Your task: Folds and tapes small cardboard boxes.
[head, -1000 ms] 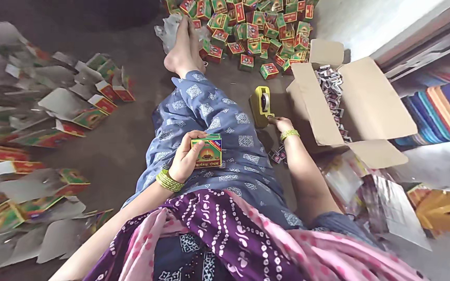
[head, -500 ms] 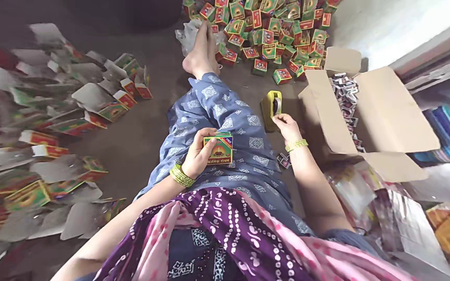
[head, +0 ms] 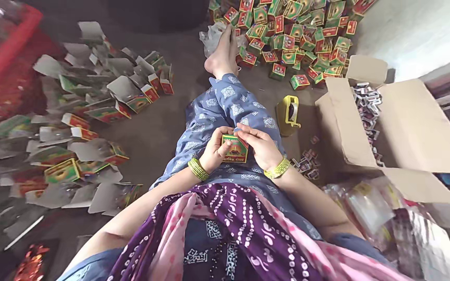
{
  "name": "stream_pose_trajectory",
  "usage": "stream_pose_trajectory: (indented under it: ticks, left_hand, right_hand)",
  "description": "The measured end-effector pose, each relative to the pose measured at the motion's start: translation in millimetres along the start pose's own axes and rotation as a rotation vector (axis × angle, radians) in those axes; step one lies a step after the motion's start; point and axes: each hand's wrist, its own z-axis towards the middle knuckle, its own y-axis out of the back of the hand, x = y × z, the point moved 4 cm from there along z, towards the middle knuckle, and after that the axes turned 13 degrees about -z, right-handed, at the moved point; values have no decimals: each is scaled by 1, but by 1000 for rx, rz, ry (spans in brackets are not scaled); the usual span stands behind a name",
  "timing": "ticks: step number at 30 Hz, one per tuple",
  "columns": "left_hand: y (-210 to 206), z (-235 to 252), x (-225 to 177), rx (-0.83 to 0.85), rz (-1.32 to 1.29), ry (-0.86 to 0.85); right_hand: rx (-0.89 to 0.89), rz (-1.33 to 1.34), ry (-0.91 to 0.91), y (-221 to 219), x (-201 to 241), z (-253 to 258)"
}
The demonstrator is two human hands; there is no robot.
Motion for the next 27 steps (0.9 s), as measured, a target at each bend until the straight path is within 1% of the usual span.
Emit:
stream_pose_trajectory:
  ticks: [3,7,14,18,22,24,25,27]
  left_hand:
    - [-3,0,-2,-14,-52,37]
    - [-6,0,-3,-14,-33,52]
    - [-7,-2,-6,1,-8,17]
    - [-7,-3,-6,-3,7,-5]
    - [-11,-4,-8,64,1,-51]
    - [-11,-4,-8,74,-7,-66]
    - [-10,-4,-9,74,-11,-71]
    - [-6,-2,-11,50,-41,-77]
  right_hand:
    - [-29,2,-14,1,-6,3]
    - [-62,-3,-23,1,-9,4]
    - [-124,-44,-25,-1,-13,10]
    - [-138,-84,-75,0,-11,9]
    - [-190,-110,-117,8,-14,14]
    - [-209,-157,-53,11,-14,16]
    - [-193,-200,12,12,-12,16]
    - [-89,-298,149,11,-5,13]
